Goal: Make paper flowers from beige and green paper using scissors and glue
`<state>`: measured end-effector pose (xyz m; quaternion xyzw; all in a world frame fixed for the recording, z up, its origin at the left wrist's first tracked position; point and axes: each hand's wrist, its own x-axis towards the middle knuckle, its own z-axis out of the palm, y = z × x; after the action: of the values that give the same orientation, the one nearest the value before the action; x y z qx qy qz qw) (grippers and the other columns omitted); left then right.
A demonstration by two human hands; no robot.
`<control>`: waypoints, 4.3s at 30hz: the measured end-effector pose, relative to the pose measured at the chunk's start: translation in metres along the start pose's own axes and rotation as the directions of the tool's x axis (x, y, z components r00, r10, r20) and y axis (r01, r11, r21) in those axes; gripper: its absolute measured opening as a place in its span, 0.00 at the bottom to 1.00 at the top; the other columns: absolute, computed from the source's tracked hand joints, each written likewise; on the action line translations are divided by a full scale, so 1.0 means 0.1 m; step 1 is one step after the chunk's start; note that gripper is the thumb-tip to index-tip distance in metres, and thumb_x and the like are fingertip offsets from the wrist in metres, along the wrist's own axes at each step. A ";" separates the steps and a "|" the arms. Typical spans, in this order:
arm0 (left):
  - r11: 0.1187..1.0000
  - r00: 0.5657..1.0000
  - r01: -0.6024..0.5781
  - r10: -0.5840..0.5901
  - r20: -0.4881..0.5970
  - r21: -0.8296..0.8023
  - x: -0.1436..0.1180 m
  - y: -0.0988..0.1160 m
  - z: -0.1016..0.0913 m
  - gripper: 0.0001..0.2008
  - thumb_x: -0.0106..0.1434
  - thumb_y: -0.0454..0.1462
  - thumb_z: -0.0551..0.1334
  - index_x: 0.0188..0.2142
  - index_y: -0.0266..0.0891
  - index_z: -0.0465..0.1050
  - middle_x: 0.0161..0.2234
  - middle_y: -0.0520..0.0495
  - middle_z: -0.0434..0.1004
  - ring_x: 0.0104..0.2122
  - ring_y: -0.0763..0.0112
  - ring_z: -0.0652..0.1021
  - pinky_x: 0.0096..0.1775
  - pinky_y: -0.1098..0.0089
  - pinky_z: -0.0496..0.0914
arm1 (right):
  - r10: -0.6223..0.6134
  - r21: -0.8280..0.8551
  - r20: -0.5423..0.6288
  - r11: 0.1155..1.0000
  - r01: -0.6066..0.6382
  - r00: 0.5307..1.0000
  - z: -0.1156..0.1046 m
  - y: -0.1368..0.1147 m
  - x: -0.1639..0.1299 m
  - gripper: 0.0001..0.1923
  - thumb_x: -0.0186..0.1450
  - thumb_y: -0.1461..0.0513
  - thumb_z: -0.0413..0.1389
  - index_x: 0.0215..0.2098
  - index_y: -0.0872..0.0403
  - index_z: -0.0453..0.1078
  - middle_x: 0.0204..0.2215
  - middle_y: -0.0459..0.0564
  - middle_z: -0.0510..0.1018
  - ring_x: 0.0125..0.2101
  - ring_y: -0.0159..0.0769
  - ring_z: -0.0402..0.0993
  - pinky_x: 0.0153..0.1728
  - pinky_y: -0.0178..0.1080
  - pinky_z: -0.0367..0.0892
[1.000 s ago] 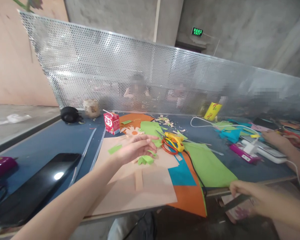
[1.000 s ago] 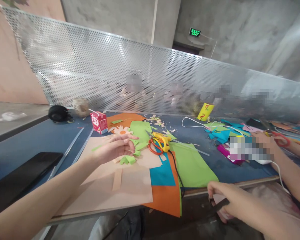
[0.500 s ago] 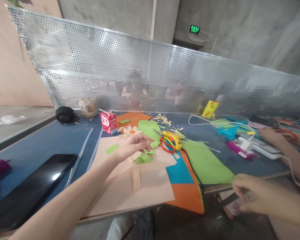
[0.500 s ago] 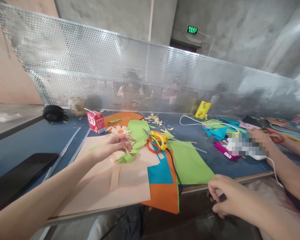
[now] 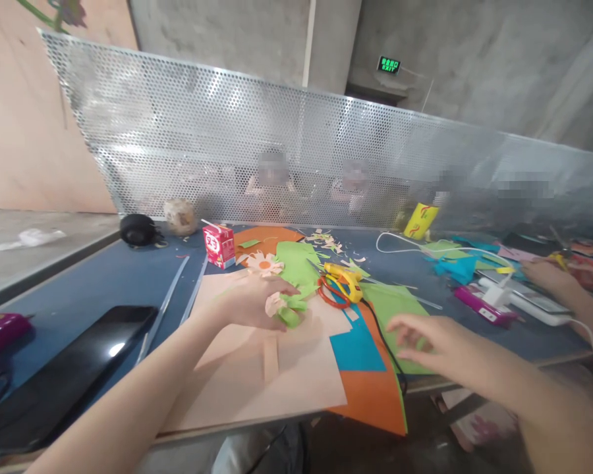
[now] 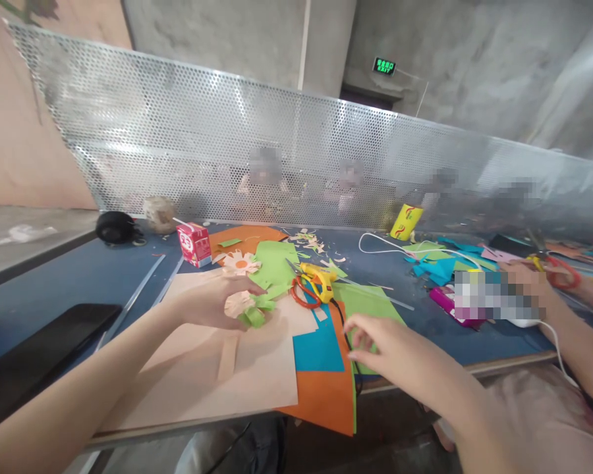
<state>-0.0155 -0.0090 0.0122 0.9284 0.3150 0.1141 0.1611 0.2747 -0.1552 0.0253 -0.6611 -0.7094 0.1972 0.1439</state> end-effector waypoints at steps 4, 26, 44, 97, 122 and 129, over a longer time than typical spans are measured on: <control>0.997 0.999 0.025 -0.027 0.030 0.079 0.01 -0.01 0.03 0.28 0.43 0.44 0.63 0.47 0.46 0.66 0.45 0.46 0.71 0.43 0.58 0.71 0.44 0.66 0.61 | -0.220 -0.025 0.001 0.975 0.220 0.976 0.11 -0.45 0.40 0.08 0.56 0.62 0.52 0.35 0.47 0.68 0.30 0.44 0.75 0.28 0.33 0.71 0.26 0.33 0.61; 0.996 0.998 0.064 -0.064 -0.004 0.061 0.06 -0.06 0.06 0.32 0.43 0.45 0.64 0.50 0.48 0.62 0.46 0.46 0.69 0.44 0.55 0.69 0.41 0.64 0.62 | -0.502 -0.159 0.062 0.848 0.505 0.863 0.53 -0.57 1.30 0.07 0.59 0.69 0.46 0.31 0.54 0.63 0.31 0.46 0.69 0.30 0.30 0.68 0.28 0.31 0.58; 0.790 0.934 -0.054 -0.177 -0.312 -0.611 0.15 -0.15 0.16 0.23 0.52 0.36 0.61 0.48 0.42 0.59 0.41 0.46 0.65 0.35 0.73 0.71 0.34 0.70 0.69 | -0.328 0.462 -0.437 0.717 0.522 0.837 0.44 -0.46 1.49 0.07 0.59 0.59 0.51 0.34 0.53 0.66 0.31 0.49 0.73 0.33 0.33 0.71 0.32 0.35 0.67; 0.639 0.935 0.138 -0.335 -0.113 -0.757 0.21 -0.14 0.22 0.22 0.47 0.34 0.64 0.44 0.38 0.65 0.38 0.46 0.67 0.34 0.72 0.72 0.35 0.68 0.67 | -0.190 0.546 -0.129 0.806 0.229 0.973 0.49 -0.46 1.50 0.14 0.53 0.60 0.56 0.37 0.55 0.67 0.23 0.46 0.73 0.26 0.32 0.71 0.26 0.33 0.65; 0.785 0.804 0.020 -0.381 -0.457 -0.619 0.23 -0.24 0.23 0.17 0.48 0.41 0.63 0.37 0.38 0.64 0.40 0.44 0.68 0.36 0.69 0.73 0.38 0.64 0.69 | -0.224 0.636 -0.015 0.750 0.182 0.975 0.54 -0.39 1.59 0.10 0.57 0.65 0.52 0.38 0.56 0.67 0.26 0.47 0.75 0.29 0.29 0.73 0.31 0.32 0.66; 0.779 0.878 0.110 -0.367 -0.308 -0.617 0.24 -0.13 0.33 0.28 0.41 0.33 0.66 0.43 0.41 0.61 0.41 0.45 0.65 0.41 0.65 0.69 0.35 0.67 0.68 | -0.224 0.614 -0.059 0.760 0.213 0.973 0.53 -0.44 1.54 0.08 0.57 0.64 0.51 0.35 0.56 0.67 0.24 0.46 0.74 0.28 0.30 0.72 0.31 0.33 0.67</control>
<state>0.0065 0.0086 -0.0205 0.7394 0.4090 0.3757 0.3805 0.1982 -0.0084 -0.0090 -0.4889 -0.6796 0.4054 0.3670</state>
